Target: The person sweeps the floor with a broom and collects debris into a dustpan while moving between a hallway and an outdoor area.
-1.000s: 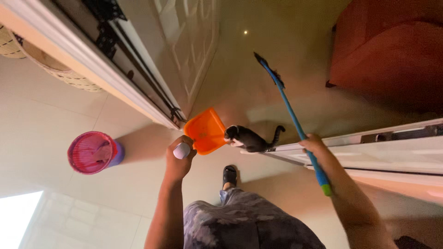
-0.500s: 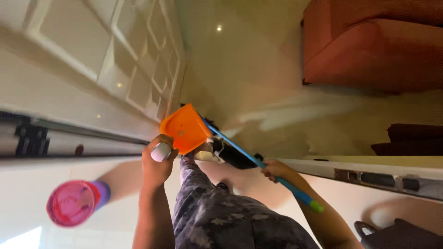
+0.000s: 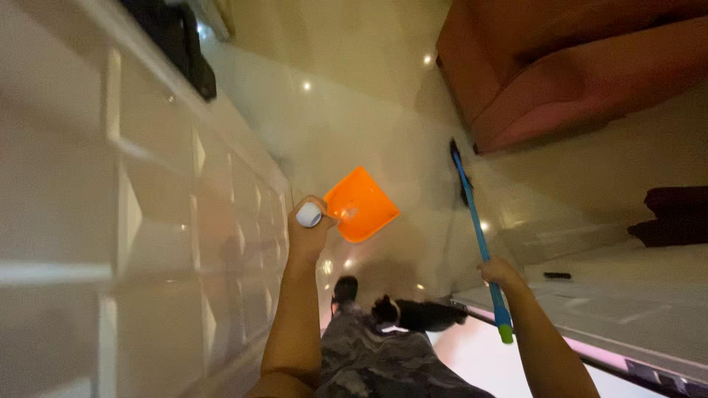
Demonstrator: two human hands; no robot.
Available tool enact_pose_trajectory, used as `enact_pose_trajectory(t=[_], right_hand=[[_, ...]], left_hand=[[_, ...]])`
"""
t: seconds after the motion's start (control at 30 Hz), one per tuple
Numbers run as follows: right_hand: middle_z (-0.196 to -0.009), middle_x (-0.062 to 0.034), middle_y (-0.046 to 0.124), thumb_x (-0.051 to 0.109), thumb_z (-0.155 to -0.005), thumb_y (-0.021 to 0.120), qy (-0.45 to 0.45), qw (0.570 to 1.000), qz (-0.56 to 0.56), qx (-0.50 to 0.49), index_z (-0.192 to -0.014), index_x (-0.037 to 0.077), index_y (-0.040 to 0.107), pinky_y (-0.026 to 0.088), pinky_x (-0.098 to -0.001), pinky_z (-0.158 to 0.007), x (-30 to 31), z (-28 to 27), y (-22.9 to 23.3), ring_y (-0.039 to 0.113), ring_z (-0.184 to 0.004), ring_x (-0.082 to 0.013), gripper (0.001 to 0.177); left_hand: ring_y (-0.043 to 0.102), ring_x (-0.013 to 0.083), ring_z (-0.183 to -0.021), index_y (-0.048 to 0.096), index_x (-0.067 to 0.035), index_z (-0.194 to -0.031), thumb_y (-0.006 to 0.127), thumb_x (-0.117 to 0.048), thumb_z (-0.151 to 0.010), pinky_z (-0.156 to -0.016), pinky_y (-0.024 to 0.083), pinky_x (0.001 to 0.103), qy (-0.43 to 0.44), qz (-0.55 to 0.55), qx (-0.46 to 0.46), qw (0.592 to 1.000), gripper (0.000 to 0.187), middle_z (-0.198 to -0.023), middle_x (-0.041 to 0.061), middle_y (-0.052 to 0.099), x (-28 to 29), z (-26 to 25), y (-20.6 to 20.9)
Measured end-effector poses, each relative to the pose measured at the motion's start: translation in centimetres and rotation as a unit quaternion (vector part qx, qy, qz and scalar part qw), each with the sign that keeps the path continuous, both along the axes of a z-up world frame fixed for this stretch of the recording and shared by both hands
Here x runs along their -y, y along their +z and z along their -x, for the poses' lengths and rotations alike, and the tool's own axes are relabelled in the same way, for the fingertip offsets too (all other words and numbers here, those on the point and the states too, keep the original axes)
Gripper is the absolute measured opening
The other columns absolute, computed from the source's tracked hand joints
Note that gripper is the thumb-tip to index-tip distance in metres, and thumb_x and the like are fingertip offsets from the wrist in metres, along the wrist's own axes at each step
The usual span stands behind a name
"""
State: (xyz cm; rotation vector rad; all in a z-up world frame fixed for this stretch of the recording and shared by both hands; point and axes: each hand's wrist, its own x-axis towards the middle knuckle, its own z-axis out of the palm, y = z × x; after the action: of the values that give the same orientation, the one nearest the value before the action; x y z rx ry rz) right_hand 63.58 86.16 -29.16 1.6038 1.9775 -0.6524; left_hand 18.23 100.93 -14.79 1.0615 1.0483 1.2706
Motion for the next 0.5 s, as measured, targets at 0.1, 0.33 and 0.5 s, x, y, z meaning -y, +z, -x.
enact_pose_trajectory(t=[0.1, 0.33, 0.5], right_hand=[[-0.104, -0.0087, 0.076, 0.025, -0.072, 0.075, 0.08, 0.997, 0.012, -0.013, -0.112, 0.016, 0.076, 0.058, -0.0407, -0.073, -2.6, 3.3, -0.1, 0.073, -0.085, -0.029, 0.04], [-0.092, -0.0072, 0.067, 0.037, -0.09, 0.067, -0.027, 0.958, 0.238, -0.158, -0.101, 0.019, 0.07, 0.048, -0.0438, -0.065, -6.0, 4.7, 0.0, 0.063, -0.077, -0.0282, 0.021], [-0.06, -0.0018, 0.048, 0.023, -0.091, 0.065, -0.562, 0.673, 0.359, -0.32, -0.084, 0.008, 0.059, 0.038, -0.0392, -0.035, -9.9, -3.9, 1.7, 0.047, -0.043, -0.0164, 0.018]], left_hand=[[0.058, 0.011, -0.078, 0.052, -0.006, -0.079, 0.068, 0.018, -0.075, -0.075, 0.055, 0.031, -0.043, -0.008, 0.059, 0.997, 0.029, -0.082, 0.0, 0.052, -4.8, 0.4, 0.8], [0.061, 0.0112, -0.082, 0.051, -0.004, -0.077, 0.052, 0.021, -0.068, -0.077, 0.065, 0.039, 0.013, 0.011, 0.043, 0.999, 0.027, -0.088, 0.003, 0.056, -11.5, 0.3, -0.1], [0.059, 0.0144, -0.075, 0.051, -0.006, -0.08, 0.056, 0.02, -0.071, -0.07, 0.059, 0.036, 0.096, 0.061, 0.08, 0.99, 0.027, -0.088, 0.004, 0.056, -15.9, -0.3, -5.0]])
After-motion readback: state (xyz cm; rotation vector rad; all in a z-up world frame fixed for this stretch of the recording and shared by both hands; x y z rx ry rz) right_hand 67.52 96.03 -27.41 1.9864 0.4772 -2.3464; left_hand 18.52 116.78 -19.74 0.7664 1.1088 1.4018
